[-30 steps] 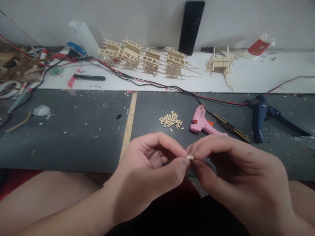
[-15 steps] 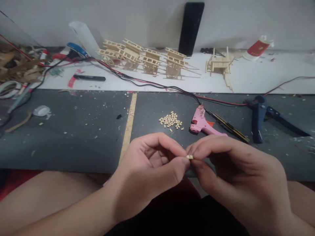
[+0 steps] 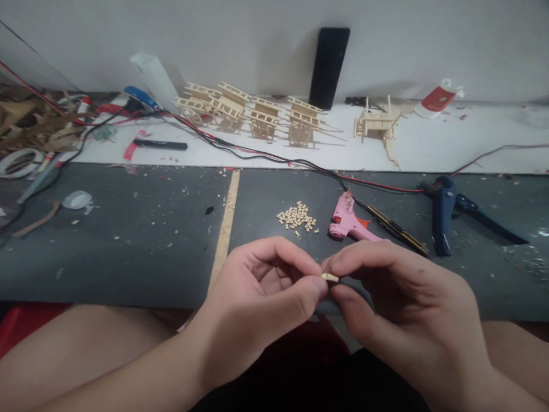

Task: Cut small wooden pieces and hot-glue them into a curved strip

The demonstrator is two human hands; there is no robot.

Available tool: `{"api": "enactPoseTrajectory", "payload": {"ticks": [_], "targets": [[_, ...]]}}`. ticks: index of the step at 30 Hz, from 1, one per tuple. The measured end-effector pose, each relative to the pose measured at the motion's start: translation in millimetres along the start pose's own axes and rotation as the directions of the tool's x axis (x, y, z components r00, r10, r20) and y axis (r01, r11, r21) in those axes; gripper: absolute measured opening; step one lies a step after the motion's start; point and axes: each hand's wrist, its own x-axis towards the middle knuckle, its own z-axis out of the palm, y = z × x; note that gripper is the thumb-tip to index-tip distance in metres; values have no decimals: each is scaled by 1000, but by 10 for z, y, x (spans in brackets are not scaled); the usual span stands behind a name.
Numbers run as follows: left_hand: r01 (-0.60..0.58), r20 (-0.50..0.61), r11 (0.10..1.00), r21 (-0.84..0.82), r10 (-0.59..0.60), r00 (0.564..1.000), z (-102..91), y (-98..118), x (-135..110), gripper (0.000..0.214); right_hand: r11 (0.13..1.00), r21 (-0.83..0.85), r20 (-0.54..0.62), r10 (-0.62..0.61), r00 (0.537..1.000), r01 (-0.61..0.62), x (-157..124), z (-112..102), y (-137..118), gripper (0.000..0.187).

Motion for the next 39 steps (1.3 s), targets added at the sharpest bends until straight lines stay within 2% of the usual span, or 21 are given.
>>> {"api": "enactPoseTrajectory", "payload": {"ticks": [15,39], "targets": [[3,-12,1000,13,-3,1000,25,31,-44,28,999,-44,-22,-15,1000,14,62,-8,-46,15],[-4,12,1000,-6,4,1000,14,26,-54,28,999,-54,-12,3,1000,-3,28,-1,-21,15]]}}
